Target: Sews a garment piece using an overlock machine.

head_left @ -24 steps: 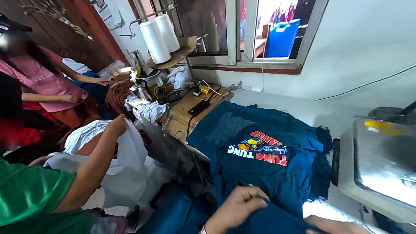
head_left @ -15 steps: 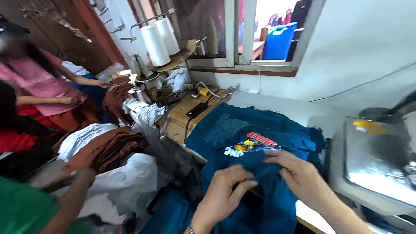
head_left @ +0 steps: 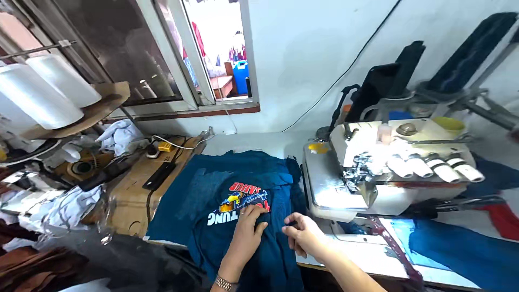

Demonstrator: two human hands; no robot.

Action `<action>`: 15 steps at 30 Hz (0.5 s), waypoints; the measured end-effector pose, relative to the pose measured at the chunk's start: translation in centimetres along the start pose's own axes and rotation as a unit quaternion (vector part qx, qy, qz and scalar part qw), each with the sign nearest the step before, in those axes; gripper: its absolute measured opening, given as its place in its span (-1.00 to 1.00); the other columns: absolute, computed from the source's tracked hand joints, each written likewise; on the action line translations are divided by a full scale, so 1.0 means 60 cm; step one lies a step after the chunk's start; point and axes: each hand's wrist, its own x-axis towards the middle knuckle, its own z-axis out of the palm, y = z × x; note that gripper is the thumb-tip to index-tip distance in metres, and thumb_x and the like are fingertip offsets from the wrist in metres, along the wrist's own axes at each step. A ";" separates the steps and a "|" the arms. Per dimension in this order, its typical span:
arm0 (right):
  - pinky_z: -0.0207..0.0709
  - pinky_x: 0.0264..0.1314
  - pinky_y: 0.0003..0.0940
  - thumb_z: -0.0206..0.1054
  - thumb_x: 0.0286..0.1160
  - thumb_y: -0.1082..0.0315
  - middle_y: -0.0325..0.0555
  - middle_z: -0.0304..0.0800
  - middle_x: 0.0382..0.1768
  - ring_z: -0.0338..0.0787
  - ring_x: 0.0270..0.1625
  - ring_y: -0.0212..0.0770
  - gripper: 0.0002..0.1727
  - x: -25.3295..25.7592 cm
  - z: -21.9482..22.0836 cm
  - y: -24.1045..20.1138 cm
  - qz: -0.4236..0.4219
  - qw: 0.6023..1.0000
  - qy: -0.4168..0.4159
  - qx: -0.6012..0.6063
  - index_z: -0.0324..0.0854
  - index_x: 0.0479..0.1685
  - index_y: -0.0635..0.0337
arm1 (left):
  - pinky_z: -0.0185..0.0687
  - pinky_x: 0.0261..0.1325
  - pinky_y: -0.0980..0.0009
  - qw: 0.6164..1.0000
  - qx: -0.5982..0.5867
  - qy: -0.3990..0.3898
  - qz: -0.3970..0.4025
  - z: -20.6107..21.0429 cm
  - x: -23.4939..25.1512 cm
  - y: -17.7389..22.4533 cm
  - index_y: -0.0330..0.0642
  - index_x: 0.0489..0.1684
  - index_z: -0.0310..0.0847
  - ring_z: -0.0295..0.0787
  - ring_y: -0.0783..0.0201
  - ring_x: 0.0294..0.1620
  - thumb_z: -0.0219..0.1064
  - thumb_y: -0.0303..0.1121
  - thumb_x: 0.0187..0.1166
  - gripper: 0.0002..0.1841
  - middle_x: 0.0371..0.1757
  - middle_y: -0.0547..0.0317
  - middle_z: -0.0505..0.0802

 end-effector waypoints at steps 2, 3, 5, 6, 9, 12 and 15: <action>0.54 -0.57 -0.47 0.20 0.79 0.25 -0.21 0.65 -0.59 0.63 -0.67 -0.35 -0.80 -0.002 0.001 0.006 0.010 0.999 -0.029 0.010 0.51 0.06 0.21 | 0.44 0.55 0.01 0.999 0.020 -0.031 -0.009 0.000 0.008 0.001 -0.22 0.19 0.77 0.65 -0.04 0.36 0.34 -0.39 0.58 -0.72 0.21 -0.06 0.79; 0.54 -0.58 -0.49 0.19 0.79 0.26 -0.21 0.66 -0.61 0.64 -0.68 -0.36 -0.83 -0.003 0.001 0.008 0.010 0.999 -0.044 0.029 0.52 -0.03 0.19 | 0.47 0.50 0.00 0.999 0.029 -0.044 -0.008 -0.002 0.008 0.002 -0.24 0.17 0.76 0.67 -0.06 0.30 0.36 -0.37 0.57 -0.72 0.17 -0.09 0.79; 0.55 -0.61 -0.49 0.16 0.81 0.30 -0.20 0.68 -0.62 0.65 -0.70 -0.35 -0.85 0.000 0.006 0.008 0.009 0.993 -0.054 0.102 0.51 -0.04 0.19 | 0.50 0.42 -0.02 0.997 0.045 -0.070 -0.001 -0.006 0.006 0.002 -0.26 0.21 0.71 0.68 -0.08 0.20 0.39 -0.34 0.55 -0.67 0.11 -0.10 0.79; 0.53 -0.64 -0.50 0.14 0.82 0.31 -0.19 0.68 -0.63 0.63 -0.71 -0.35 -0.86 0.003 0.009 0.005 0.011 0.987 -0.052 0.150 0.50 -0.02 0.20 | 0.50 0.37 -0.01 0.995 0.049 -0.082 -0.002 -0.009 0.005 0.002 -0.27 0.22 0.69 0.68 -0.06 0.11 0.39 -0.33 0.55 -0.66 0.02 -0.07 0.79; 0.46 -0.68 -0.54 0.10 0.84 0.32 -0.21 0.61 -0.66 0.55 -0.75 -0.39 -0.86 0.022 0.017 -0.014 0.034 0.964 -0.018 0.264 0.46 -0.06 0.19 | 0.52 0.19 0.06 0.993 0.048 -0.110 -0.013 -0.016 0.007 0.004 -0.29 0.02 0.71 0.65 0.02 -0.10 0.40 -0.33 0.57 -0.77 -0.26 0.01 0.74; 0.41 -0.68 -0.57 0.11 0.82 0.36 -0.26 0.51 -0.70 0.45 -0.77 -0.42 -0.85 0.047 0.021 -0.026 0.026 0.943 0.031 0.330 0.43 -0.17 0.19 | 0.50 0.30 0.04 0.993 0.047 -0.103 0.026 -0.020 0.008 -0.003 -0.28 -0.25 0.77 0.69 -0.01 0.05 0.40 -0.33 0.55 -0.83 -0.19 0.01 0.81; 0.34 -0.68 -0.58 0.19 0.75 0.40 -0.29 0.45 -0.68 0.37 -0.76 -0.45 -0.82 0.061 0.023 -0.020 -0.044 0.952 0.083 0.291 0.54 -0.29 0.22 | 0.49 0.36 0.17 0.995 -0.029 -0.069 0.062 -0.026 0.007 -0.017 -0.23 -0.28 0.74 0.69 0.16 0.11 0.35 -0.33 0.58 -0.84 -0.13 0.11 0.81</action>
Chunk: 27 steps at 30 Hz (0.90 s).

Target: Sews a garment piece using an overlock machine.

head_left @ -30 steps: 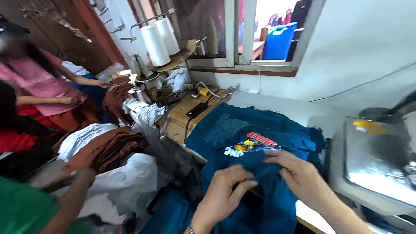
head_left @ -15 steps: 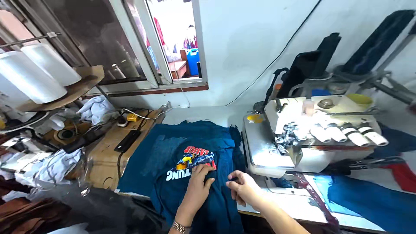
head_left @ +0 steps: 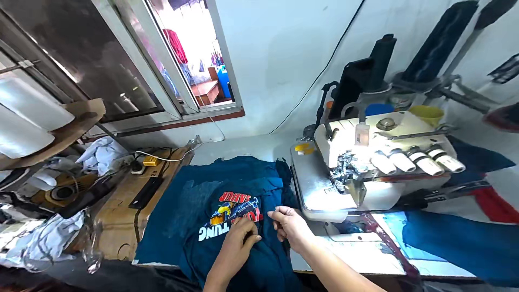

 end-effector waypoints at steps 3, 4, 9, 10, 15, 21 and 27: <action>0.44 -0.46 -0.56 0.38 0.56 0.43 -0.28 0.65 -0.54 0.51 -0.59 -0.48 -0.88 0.005 -0.003 0.017 -0.123 0.991 0.029 -0.053 0.74 -0.33 0.25 | 0.61 -0.08 0.55 0.990 -0.137 0.037 0.021 -0.014 -0.002 0.007 -0.21 -0.21 0.63 0.65 0.53 -0.24 0.23 -0.35 0.68 -0.86 -0.29 0.33 0.73; 0.50 -0.36 -0.55 0.40 0.52 0.45 -0.28 0.69 -0.52 0.57 -0.52 -0.48 -0.89 0.005 -0.003 0.020 -0.148 0.987 0.028 -0.050 0.75 -0.36 0.24 | 0.55 -0.17 0.61 0.985 -0.164 0.037 0.028 -0.019 -0.001 0.012 -0.21 -0.19 0.59 0.58 0.58 -0.32 0.20 -0.37 0.69 -0.88 -0.35 0.38 0.67; 0.43 -0.44 -0.57 0.35 0.52 0.52 -0.27 0.63 -0.56 0.53 -0.55 -0.47 -0.94 0.009 -0.003 0.031 -0.141 0.990 0.002 0.002 0.65 -0.30 0.26 | 0.63 0.00 0.50 0.982 -0.189 -0.021 0.012 -0.020 0.014 0.009 -0.28 0.04 0.52 0.66 0.48 -0.14 0.17 -0.46 0.67 -0.86 -0.16 0.25 0.71; 0.44 -0.43 -0.57 0.34 0.52 0.52 -0.28 0.64 -0.54 0.54 -0.54 -0.47 -0.98 0.010 -0.005 0.033 -0.137 0.991 -0.002 -0.002 0.65 -0.25 0.27 | 0.66 0.08 0.47 0.981 -0.194 -0.028 0.011 -0.019 0.017 0.006 -0.30 0.08 0.52 0.69 0.46 -0.07 0.16 -0.49 0.66 -0.84 -0.10 0.22 0.73; 0.50 -0.36 -0.55 0.34 0.50 0.51 -0.28 0.71 -0.45 0.62 -0.45 -0.46 -0.89 0.004 -0.007 0.030 -0.135 0.991 -0.009 -0.008 0.67 -0.08 0.29 | 0.69 0.20 0.47 0.979 -0.205 0.004 0.014 -0.022 0.025 0.021 -0.32 0.14 0.71 0.77 0.44 0.05 0.19 -0.54 0.61 -0.74 0.04 0.18 0.85; 0.49 -0.36 -0.58 0.35 0.47 0.49 -0.29 0.76 -0.46 0.62 -0.48 -0.51 -0.89 -0.007 -0.001 0.020 -0.187 0.982 0.001 -0.030 0.77 -0.15 0.26 | 0.75 0.10 0.49 0.985 -0.139 0.095 0.021 -0.029 0.058 0.041 -0.12 -0.18 0.89 0.83 0.48 -0.09 0.43 -0.39 0.51 -0.89 -0.17 0.31 0.92; 0.57 -0.26 -0.56 0.32 0.46 0.47 -0.28 0.80 -0.37 0.69 -0.37 -0.50 -0.80 -0.010 -0.004 0.020 -0.189 0.981 -0.003 -0.046 0.78 -0.03 0.27 | 0.77 0.02 0.44 0.974 -0.214 0.064 -0.024 -0.014 0.075 0.035 -0.25 0.09 0.67 0.84 0.36 -0.08 0.35 -0.56 0.50 -0.76 -0.10 0.17 0.88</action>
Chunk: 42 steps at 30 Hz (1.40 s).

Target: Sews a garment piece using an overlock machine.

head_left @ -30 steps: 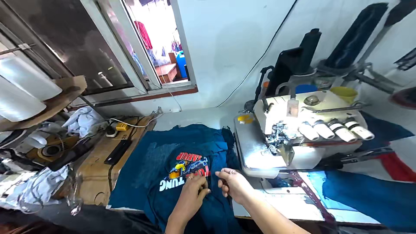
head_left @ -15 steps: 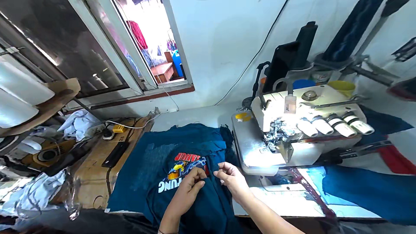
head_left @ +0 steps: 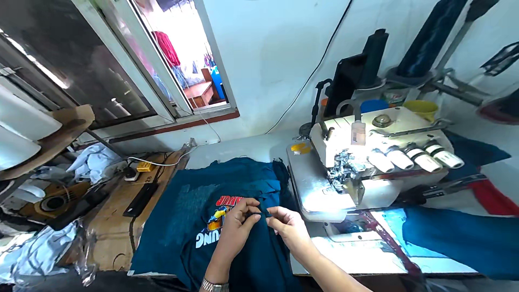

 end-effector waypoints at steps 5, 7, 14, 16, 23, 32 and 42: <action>0.56 -0.23 -0.58 0.28 0.57 0.46 -0.24 0.85 -0.27 0.69 -0.35 -0.52 -0.80 0.002 -0.003 0.003 0.004 1.000 -0.002 0.008 0.80 -0.04 0.30 | 0.74 0.03 0.52 0.999 0.028 0.029 -0.001 0.005 -0.001 -0.009 -0.22 -0.19 0.84 0.82 0.45 -0.14 0.37 -0.49 0.53 -0.89 -0.21 0.23 0.90; 0.55 -0.25 -0.60 0.27 0.57 0.46 -0.27 0.84 -0.29 0.66 -0.38 -0.56 -0.79 0.002 -0.004 0.003 -0.002 1.000 -0.002 -0.004 0.81 -0.04 0.30 | 0.73 0.02 0.54 0.999 0.025 0.017 0.028 0.005 -0.001 -0.010 -0.20 -0.22 0.85 0.81 0.47 -0.16 0.36 -0.47 0.54 -0.88 -0.22 0.27 0.90; 0.60 -0.05 -0.62 0.23 0.56 0.41 -0.24 0.89 -0.18 0.75 -0.19 -0.60 -0.75 -0.001 -0.003 -0.003 -0.051 0.996 -0.017 -0.071 0.83 -0.01 0.26 | 0.75 -0.02 0.52 0.999 0.011 0.005 0.037 0.005 0.004 -0.013 -0.23 -0.16 0.81 0.81 0.43 -0.19 0.42 -0.48 0.50 -0.91 -0.22 0.24 0.88; 0.59 0.04 -0.61 0.23 0.58 0.38 -0.21 0.90 -0.13 0.76 -0.11 -0.59 -0.73 -0.004 -0.003 -0.005 -0.059 0.992 -0.020 -0.107 0.83 0.01 0.26 | 0.75 0.05 0.51 0.999 0.027 -0.001 0.026 0.004 0.004 -0.014 -0.23 -0.07 0.84 0.82 0.45 -0.14 0.41 -0.47 0.51 -0.85 -0.17 0.23 0.89; 0.63 -0.19 -0.63 0.30 0.58 0.37 -0.24 0.81 -0.34 0.74 -0.31 -0.52 -0.84 -0.040 0.018 0.036 -0.183 0.973 0.040 -0.133 0.75 -0.16 0.24 | 0.74 0.03 0.51 0.998 0.054 0.001 0.045 -0.002 -0.001 -0.018 -0.17 -0.22 0.86 0.81 0.46 -0.16 0.38 -0.43 0.54 -0.89 -0.22 0.28 0.88; 0.52 -0.30 -0.72 0.48 0.39 0.24 -0.35 0.72 -0.46 0.66 -0.37 -0.61 -0.82 -0.092 -0.003 0.006 -0.125 0.979 0.085 -0.137 0.83 -0.46 0.13 | 0.60 0.27 0.35 0.992 0.087 0.012 0.092 0.017 0.008 0.017 0.00 -0.25 0.82 0.69 0.37 0.17 0.32 -0.32 0.57 -0.87 0.02 0.33 0.82; 0.44 -0.48 -0.73 0.43 0.22 0.46 -0.38 0.62 -0.54 0.56 -0.54 -0.60 -0.88 -0.114 -0.152 -0.077 -0.186 0.923 0.312 -0.129 0.58 -0.34 0.13 | 0.76 0.04 0.45 0.977 0.088 -0.008 0.194 0.229 0.099 0.111 -0.18 -0.14 0.74 0.80 0.44 -0.11 0.39 -0.50 0.54 -0.93 -0.13 0.23 0.84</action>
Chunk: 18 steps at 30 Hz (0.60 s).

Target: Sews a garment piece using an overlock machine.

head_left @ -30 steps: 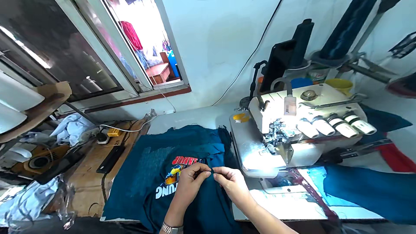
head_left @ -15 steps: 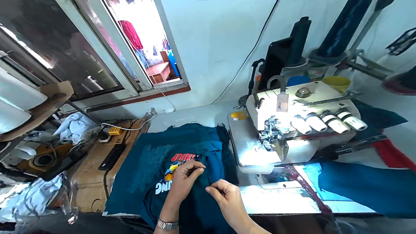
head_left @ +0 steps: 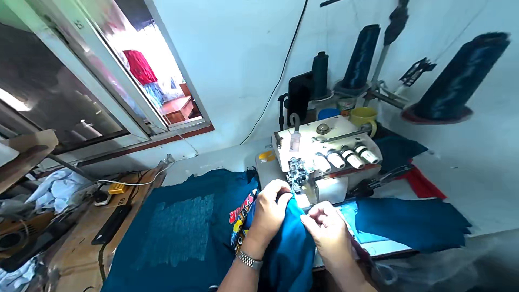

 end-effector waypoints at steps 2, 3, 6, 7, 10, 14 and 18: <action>0.43 -0.47 -0.75 0.42 0.25 0.49 -0.36 0.64 -0.51 0.55 -0.54 -0.61 -0.83 0.000 -0.010 0.011 0.002 1.000 0.001 0.008 0.61 -0.19 0.19 | 0.73 0.05 0.45 0.998 0.061 0.018 0.018 0.017 -0.002 -0.001 -0.16 -0.25 0.78 0.75 0.40 -0.05 0.48 -0.48 0.45 -0.96 -0.09 0.20 0.77; 0.45 -0.46 -0.75 0.42 0.25 0.48 -0.36 0.67 -0.51 0.57 -0.53 -0.61 -0.80 -0.001 -0.012 0.016 0.001 1.000 -0.001 0.006 0.62 -0.15 0.20 | 0.72 0.07 0.47 0.994 0.102 0.030 0.033 0.022 -0.007 -0.001 -0.12 -0.30 0.83 0.72 0.39 -0.01 0.51 -0.45 0.43 -0.98 -0.05 0.21 0.73; 0.43 -0.48 -0.74 0.40 0.28 0.46 -0.40 0.66 -0.54 0.57 -0.55 -0.60 -0.78 -0.005 -0.016 0.020 0.005 1.000 -0.007 -0.004 0.63 -0.08 0.22 | 0.60 0.27 0.06 0.952 0.289 0.039 0.093 0.037 -0.039 0.017 -0.08 -0.21 0.90 0.73 0.06 0.16 0.37 -0.45 0.48 -0.85 0.01 0.08 0.83; 0.44 -0.48 -0.73 0.39 0.29 0.45 -0.40 0.66 -0.54 0.58 -0.54 -0.60 -0.78 -0.005 -0.018 0.020 0.006 1.000 -0.008 -0.005 0.63 -0.07 0.22 | 0.56 0.30 -0.11 0.934 0.344 0.037 0.094 0.045 -0.053 0.029 -0.10 -0.12 0.91 0.78 -0.02 0.17 0.34 -0.45 0.49 -0.80 0.03 0.06 0.89; 0.47 -0.48 -0.72 0.39 0.28 0.45 -0.41 0.67 -0.55 0.60 -0.54 -0.59 -0.77 -0.001 -0.023 0.019 0.012 1.000 -0.003 0.006 0.62 -0.07 0.20 | 0.50 0.39 -0.30 0.909 0.410 0.033 0.069 0.068 -0.081 0.049 -0.07 0.10 0.89 0.83 -0.04 0.27 0.24 -0.38 0.58 -0.70 0.21 0.10 0.90; 0.51 -0.45 -0.69 0.39 0.30 0.46 -0.36 0.71 -0.53 0.65 -0.51 -0.55 -0.79 0.010 -0.025 0.019 0.029 0.999 0.007 0.013 0.62 -0.08 0.18 | 0.44 0.51 -0.25 0.929 0.363 0.037 0.062 0.078 -0.076 0.040 -0.01 0.24 0.84 0.73 0.03 0.44 0.17 -0.40 0.64 -0.65 0.37 0.13 0.83; 0.48 -0.45 -0.65 0.44 0.30 0.50 -0.35 0.64 -0.60 0.61 -0.55 -0.52 -0.79 0.028 -0.015 0.020 0.051 0.998 0.006 0.024 0.61 -0.10 0.18 | 0.43 0.61 -0.13 0.965 0.256 0.020 0.048 0.058 -0.061 0.021 -0.14 0.25 0.80 0.66 0.11 0.53 0.18 -0.39 0.67 -0.67 0.40 0.08 0.81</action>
